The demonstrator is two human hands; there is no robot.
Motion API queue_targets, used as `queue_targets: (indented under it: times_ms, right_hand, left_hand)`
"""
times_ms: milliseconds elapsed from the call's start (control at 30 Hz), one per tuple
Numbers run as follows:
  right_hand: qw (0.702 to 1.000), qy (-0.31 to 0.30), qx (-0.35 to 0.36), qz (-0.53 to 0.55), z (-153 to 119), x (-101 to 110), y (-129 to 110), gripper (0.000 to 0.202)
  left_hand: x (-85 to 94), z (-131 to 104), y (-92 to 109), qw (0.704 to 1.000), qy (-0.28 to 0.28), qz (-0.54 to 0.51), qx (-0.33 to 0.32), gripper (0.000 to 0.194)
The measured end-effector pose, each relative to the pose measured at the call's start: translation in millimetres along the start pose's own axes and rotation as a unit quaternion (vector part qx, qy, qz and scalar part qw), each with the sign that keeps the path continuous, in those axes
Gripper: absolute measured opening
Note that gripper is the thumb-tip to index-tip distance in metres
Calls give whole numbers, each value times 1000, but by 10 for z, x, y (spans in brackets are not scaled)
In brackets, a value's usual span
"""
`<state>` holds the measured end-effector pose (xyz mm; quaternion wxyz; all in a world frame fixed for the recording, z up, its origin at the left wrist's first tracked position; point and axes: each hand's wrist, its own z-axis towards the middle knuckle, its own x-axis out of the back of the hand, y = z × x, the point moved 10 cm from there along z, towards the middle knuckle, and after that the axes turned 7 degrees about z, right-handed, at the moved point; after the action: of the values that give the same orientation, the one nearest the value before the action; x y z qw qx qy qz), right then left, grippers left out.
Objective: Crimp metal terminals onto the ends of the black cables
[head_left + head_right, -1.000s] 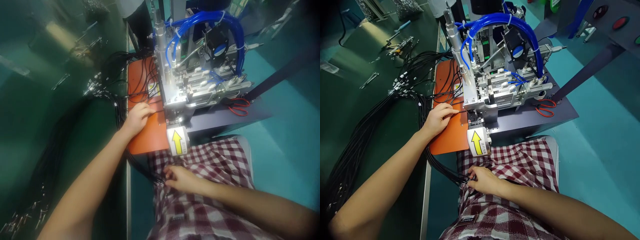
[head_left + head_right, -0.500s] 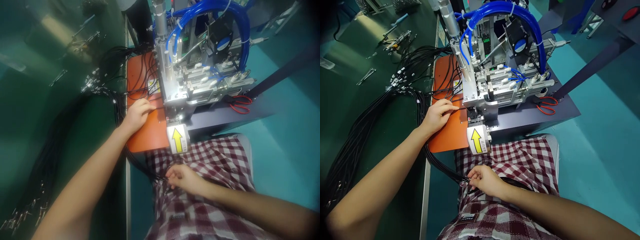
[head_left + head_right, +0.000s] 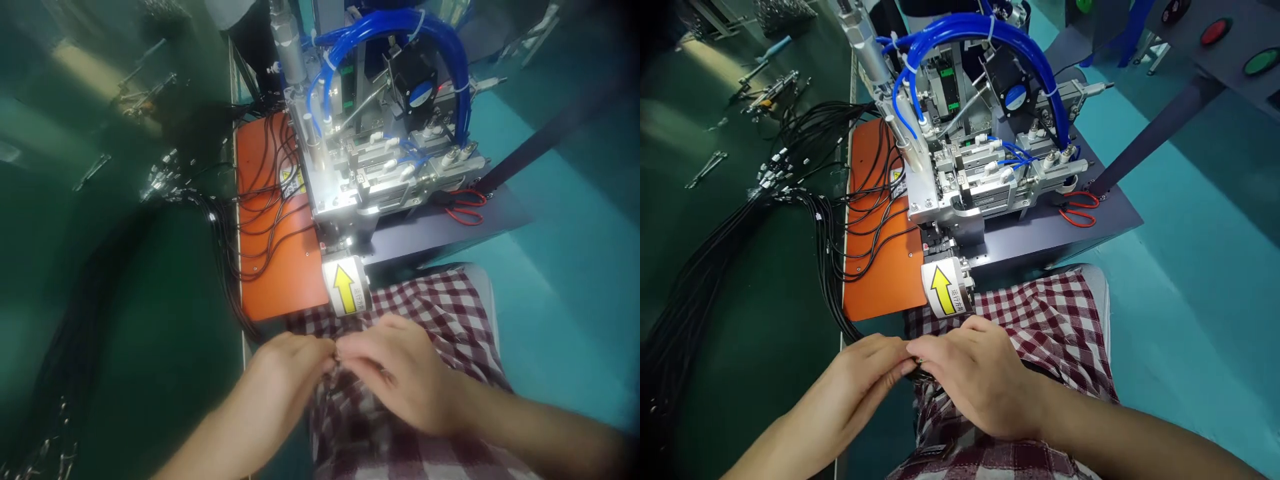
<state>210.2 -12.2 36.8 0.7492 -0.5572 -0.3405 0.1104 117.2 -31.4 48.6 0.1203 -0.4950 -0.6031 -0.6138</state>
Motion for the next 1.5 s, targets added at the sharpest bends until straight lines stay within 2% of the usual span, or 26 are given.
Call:
queue_targets:
  times_ms: [100, 167, 233, 467, 600, 667, 800, 867, 967, 1033, 1100, 1200, 1300, 1367, 1433, 1500]
  right_hand:
    - [981, 85, -125, 119, 96, 218, 227, 26]
    - [958, 96, -196, 185, 110, 233, 365, 23]
    - [945, 83, -228, 221, 121, 200, 425, 14]
    - [936, 109, -218, 253, 108, 175, 446, 5]
    - [961, 149, -175, 156, 107, 281, 389, 12]
    - [970, 161, -144, 107, 109, 335, 334, 14]
    - [979, 138, -122, 84, 123, 349, 279, 14]
    - [973, 119, -155, 119, 129, 315, 328, 16]
    - [939, 97, -239, 230, 109, 200, 458, 15]
    - [920, 95, -262, 277, 104, 151, 489, 14]
    - [914, 96, -260, 295, 111, 135, 489, 14]
    - [906, 94, -259, 322, 110, 106, 513, 14]
    - [900, 87, -265, 335, 102, 71, 546, 14]
    - [909, 84, -262, 314, 101, 72, 547, 15]
    - [931, 88, -241, 259, 118, 117, 506, 14]
    - [954, 89, -211, 193, 144, 167, 434, 14]
  left_hand:
    - [67, 0, -191, 986, 73, -120, 86, 14]
    - [99, 28, -269, 972, 109, -177, 114, 11]
    - [106, 74, -294, 960, 130, -213, 125, 12]
    - [26, 184, -254, 951, 152, -230, 137, 15]
    - [-16, 193, -324, 925, 177, -292, 168, 11]
    - [-36, 209, -365, 909, 186, -327, 180, 15]
    - [-103, 236, -430, 884, 187, -380, 199, 13]
    - [-86, 230, -425, 895, 199, -351, 189, 10]
    - [54, 206, -286, 939, 246, -213, 114, 5]
    - [102, 196, -211, 950, 264, -150, 80, 8]
    - [59, 229, -278, 944, 242, -198, 101, 8]
    - [-72, 303, -434, 900, 186, -362, 158, 10]
    - [-130, 336, -487, 875, 158, -421, 178, 15]
    - [-130, 320, -500, 880, 168, -406, 181, 16]
    - [-114, 285, -515, 886, 195, -379, 185, 16]
    - [-131, 268, -539, 878, 206, -387, 193, 17]
